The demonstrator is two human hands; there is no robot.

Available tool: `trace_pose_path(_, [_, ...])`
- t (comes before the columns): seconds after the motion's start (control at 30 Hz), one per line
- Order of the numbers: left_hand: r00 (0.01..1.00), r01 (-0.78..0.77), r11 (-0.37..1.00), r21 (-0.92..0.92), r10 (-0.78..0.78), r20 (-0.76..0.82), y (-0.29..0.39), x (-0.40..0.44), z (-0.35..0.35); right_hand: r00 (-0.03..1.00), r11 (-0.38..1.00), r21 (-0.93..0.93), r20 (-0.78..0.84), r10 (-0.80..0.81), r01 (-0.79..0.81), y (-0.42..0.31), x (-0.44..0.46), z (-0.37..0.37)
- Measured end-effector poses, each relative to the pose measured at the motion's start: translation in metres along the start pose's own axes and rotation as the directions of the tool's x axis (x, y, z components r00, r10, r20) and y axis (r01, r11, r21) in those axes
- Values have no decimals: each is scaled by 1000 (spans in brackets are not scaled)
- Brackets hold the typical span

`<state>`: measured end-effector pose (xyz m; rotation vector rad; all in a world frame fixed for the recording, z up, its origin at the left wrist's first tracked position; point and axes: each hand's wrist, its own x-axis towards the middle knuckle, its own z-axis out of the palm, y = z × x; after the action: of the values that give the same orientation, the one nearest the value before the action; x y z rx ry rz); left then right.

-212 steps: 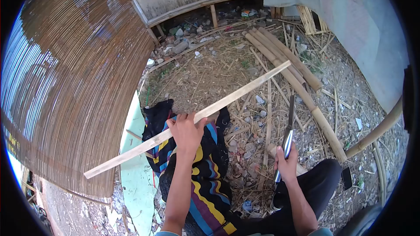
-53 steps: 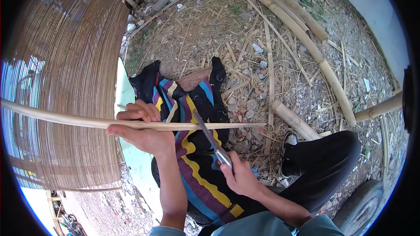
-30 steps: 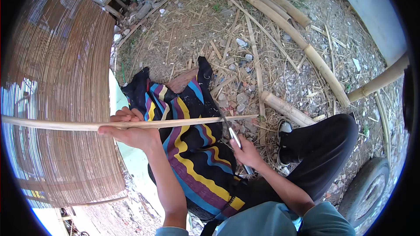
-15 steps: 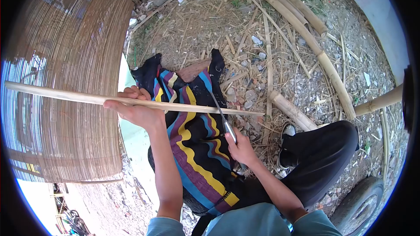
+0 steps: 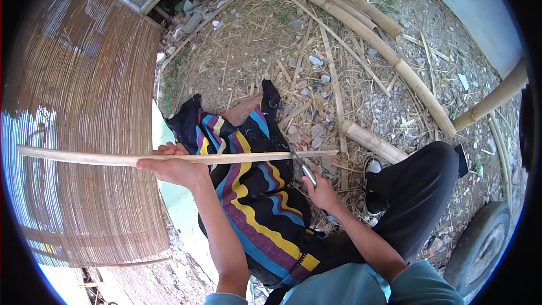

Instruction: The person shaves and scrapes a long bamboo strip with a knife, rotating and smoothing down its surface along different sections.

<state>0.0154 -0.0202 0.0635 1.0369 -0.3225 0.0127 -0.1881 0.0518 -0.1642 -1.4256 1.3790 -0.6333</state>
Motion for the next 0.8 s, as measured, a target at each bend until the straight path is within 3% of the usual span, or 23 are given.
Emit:
trace_pose_path(0.17, [999,-4,1000,29,3,35,-1,7,-13,998,998,-46,47,35,-33,-1,4,3])
trace_pose_path(0.3, [1000,-14,998,59,14,-6,1,0,-11,995,996,-44,63,84,-81,-44,-14,-16])
trace_pose_path(0.37, [998,-55,998,21,54,43,1,-4,-8,979,997,9,186,-79,78,-72,-13,-22])
trace_pose_path(0.43, [995,-51,999,18,50,81,6,-12,-3,963,976,108,171,-207,190,-84,-13,-10])
trace_pose_path(0.5, [997,-61,998,-11,61,50,9,-16,-3,979,977,101,72,-193,185,-72,-14,3])
trace_pose_path(0.57, [998,-46,999,21,45,44,11,-14,-8,999,985,172,29,-23,17,-25,-3,13])
trace_pose_path(0.6, [998,-56,998,20,56,11,10,-10,-10,991,986,97,5,136,-136,2,4,11])
trace_pose_path(0.63, [997,-66,998,21,67,-24,9,-8,-13,997,992,97,-3,77,-76,18,3,0])
trace_pose_path(0.7, [997,-80,997,14,80,-5,6,-9,-11,994,994,1,-1,111,-111,28,12,6])
trace_pose_path(0.8, [997,-74,997,27,74,13,15,-23,-4,996,995,99,85,24,-33,-38,-7,-13])
